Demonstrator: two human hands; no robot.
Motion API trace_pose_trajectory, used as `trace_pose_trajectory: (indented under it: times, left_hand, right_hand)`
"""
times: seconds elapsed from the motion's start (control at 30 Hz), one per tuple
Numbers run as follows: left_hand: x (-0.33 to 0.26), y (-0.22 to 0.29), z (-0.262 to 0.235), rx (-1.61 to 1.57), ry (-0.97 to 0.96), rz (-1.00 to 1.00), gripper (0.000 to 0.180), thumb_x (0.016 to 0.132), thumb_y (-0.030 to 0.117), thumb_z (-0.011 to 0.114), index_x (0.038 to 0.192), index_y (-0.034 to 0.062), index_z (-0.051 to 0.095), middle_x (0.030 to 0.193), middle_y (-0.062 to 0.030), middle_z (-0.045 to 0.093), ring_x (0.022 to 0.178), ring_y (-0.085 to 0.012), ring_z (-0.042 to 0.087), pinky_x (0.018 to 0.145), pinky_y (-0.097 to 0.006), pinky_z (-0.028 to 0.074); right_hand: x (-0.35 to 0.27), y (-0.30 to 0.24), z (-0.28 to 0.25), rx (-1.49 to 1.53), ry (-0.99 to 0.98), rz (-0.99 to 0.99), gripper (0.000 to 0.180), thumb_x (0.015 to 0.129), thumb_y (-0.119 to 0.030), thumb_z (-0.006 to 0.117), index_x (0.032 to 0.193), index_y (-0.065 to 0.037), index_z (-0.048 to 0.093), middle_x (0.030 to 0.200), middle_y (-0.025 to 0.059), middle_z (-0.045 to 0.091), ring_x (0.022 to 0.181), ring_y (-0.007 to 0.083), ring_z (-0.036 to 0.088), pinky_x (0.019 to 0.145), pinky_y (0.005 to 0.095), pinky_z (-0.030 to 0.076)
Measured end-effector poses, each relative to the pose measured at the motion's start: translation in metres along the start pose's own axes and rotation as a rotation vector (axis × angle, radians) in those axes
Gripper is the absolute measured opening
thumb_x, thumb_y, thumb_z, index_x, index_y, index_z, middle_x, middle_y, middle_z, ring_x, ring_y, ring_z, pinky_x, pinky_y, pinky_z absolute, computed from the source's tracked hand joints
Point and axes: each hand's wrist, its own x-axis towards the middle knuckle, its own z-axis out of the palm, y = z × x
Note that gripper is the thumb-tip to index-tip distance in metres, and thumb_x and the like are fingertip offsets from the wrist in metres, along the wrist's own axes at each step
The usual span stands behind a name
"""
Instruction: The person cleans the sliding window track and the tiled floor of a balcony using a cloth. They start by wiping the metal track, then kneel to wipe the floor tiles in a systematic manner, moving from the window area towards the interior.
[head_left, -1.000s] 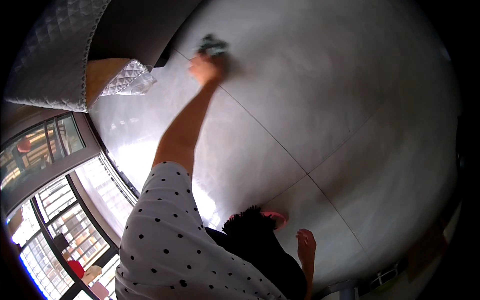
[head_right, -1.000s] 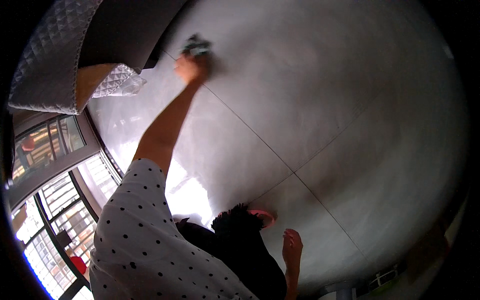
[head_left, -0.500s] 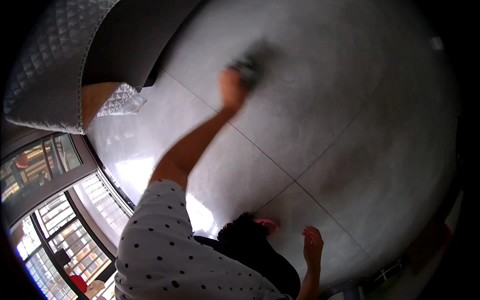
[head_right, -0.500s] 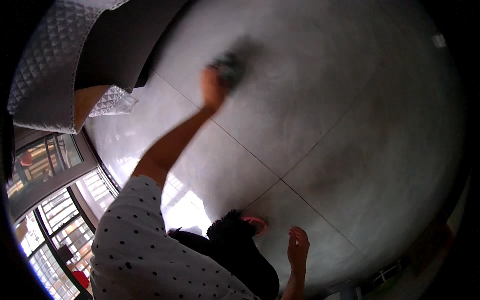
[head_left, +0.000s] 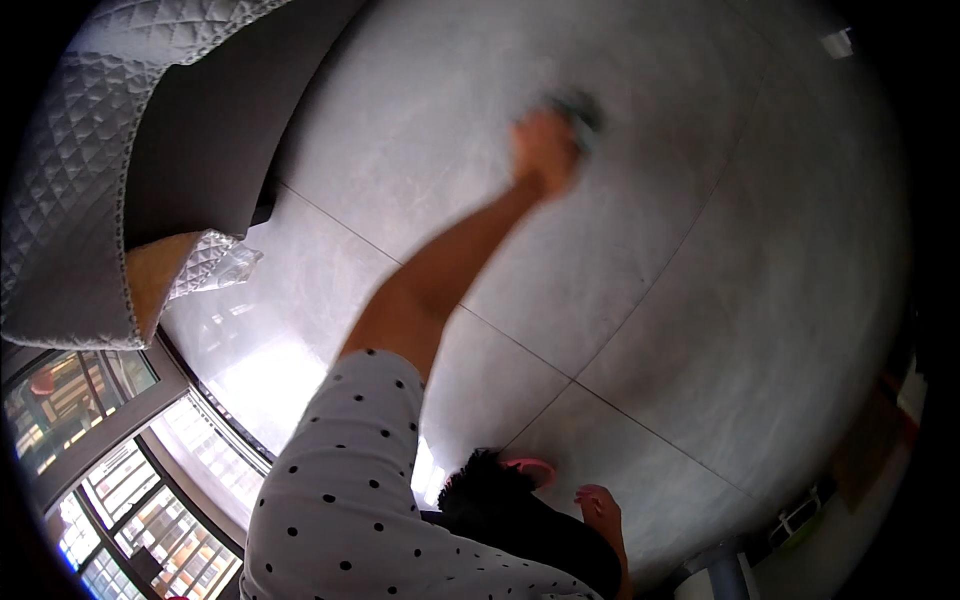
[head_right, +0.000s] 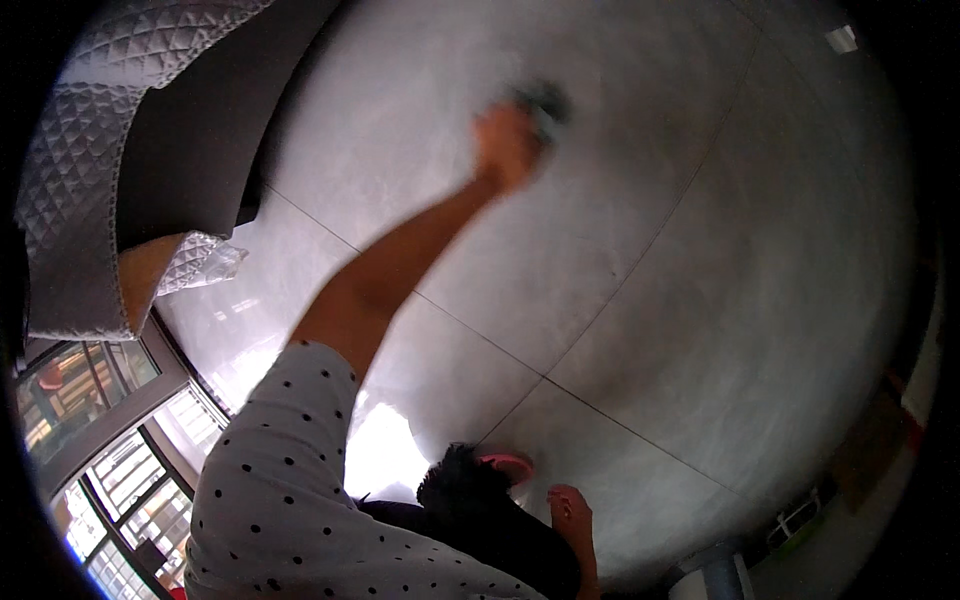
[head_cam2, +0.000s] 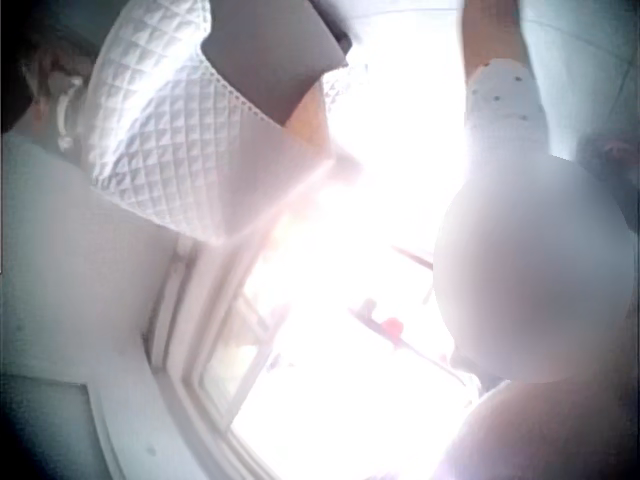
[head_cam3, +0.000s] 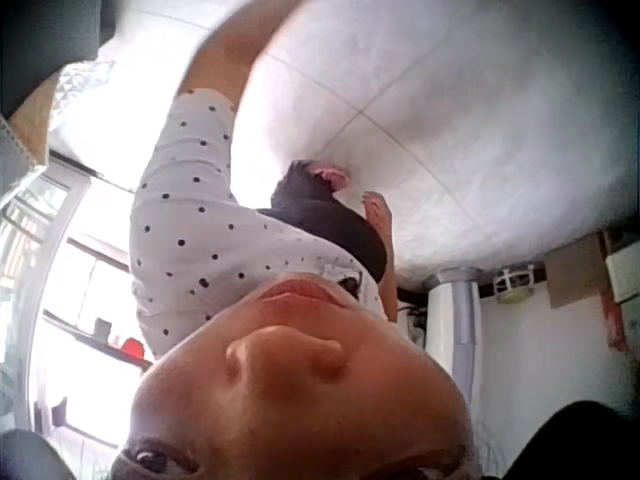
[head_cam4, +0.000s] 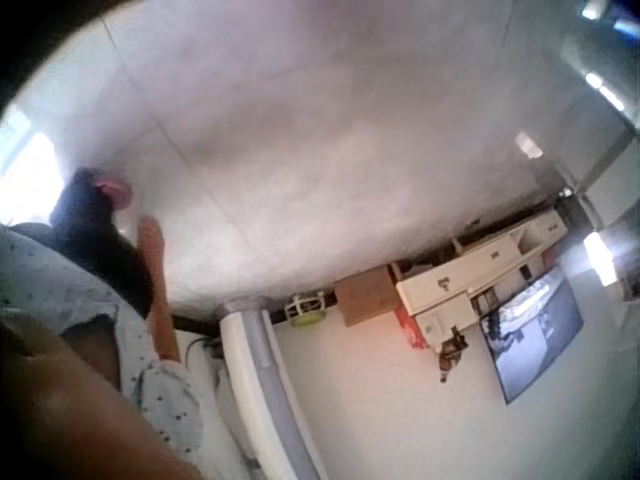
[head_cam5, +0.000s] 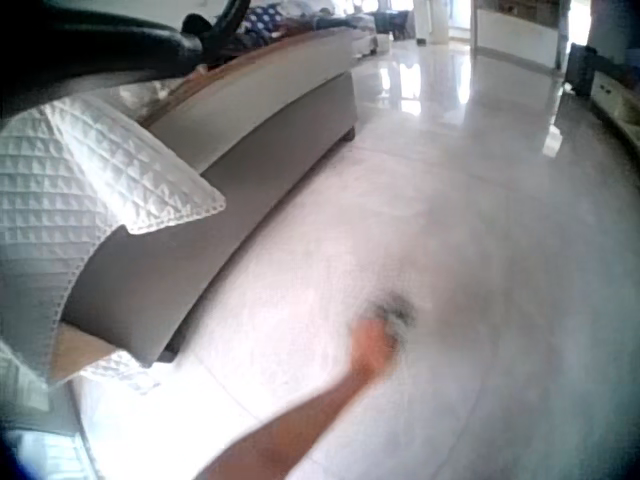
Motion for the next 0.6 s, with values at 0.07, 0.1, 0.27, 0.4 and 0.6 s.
trace_pose_trajectory:
  times: [0.07,0.1,0.27,0.4,0.6]
  left_hand:
    - [-0.061,0.066,0.035,-0.159,-0.106,0.344,0.018,0.068,0.019,0.060,0.080,0.0063,0.057,0.087,-0.0124,0.053,0.085,-0.0296,0.050,0.071,-0.044,0.037]
    - [-0.094,0.096,0.038,-0.348,-0.208,0.469,0.017,0.069,0.018,0.059,0.081,0.0057,0.058,0.094,-0.0135,0.054,0.089,-0.0295,0.050,0.076,-0.045,0.037]
    - [-0.232,0.168,0.111,-0.582,-0.023,0.766,0.020,0.074,0.012,0.056,0.092,0.0037,0.061,0.113,-0.0160,0.051,0.107,-0.0311,0.044,0.089,-0.045,0.032]
    - [-0.257,0.170,0.058,-0.864,-0.108,0.507,0.028,0.061,0.002,0.062,0.088,0.0089,0.059,0.107,-0.0132,0.051,0.099,-0.0304,0.045,0.087,-0.043,0.032]
    - [-0.218,-0.050,0.008,-0.503,0.358,0.277,0.053,0.053,0.001,0.066,0.103,0.0042,0.051,0.104,-0.0155,0.048,0.095,-0.0325,0.043,0.082,-0.041,0.036]
  right_hand:
    - [0.001,-0.014,0.004,0.017,0.035,0.009,0.015,0.086,-0.009,0.052,0.096,-0.001,0.058,0.089,0.0089,0.062,0.079,0.0155,0.061,0.071,0.0264,0.048]
    - [0.001,-0.023,0.005,0.027,0.044,0.028,0.014,0.086,-0.008,0.051,0.096,0.000,0.057,0.090,0.0095,0.061,0.080,0.0161,0.061,0.073,0.0269,0.048]
    - [-0.009,-0.046,0.010,0.032,0.078,0.070,0.014,0.086,-0.005,0.050,0.097,0.002,0.056,0.091,0.0104,0.060,0.084,0.0172,0.060,0.076,0.0281,0.048]
    - [-0.028,-0.038,0.001,-0.010,0.161,-0.003,0.016,0.087,-0.007,0.048,0.098,0.002,0.056,0.093,0.0107,0.060,0.084,0.0174,0.060,0.076,0.0281,0.047]
    - [-0.044,-0.015,0.013,0.136,0.220,0.016,0.020,0.089,-0.010,0.047,0.101,0.002,0.056,0.095,0.0113,0.061,0.087,0.0184,0.060,0.076,0.0284,0.048]
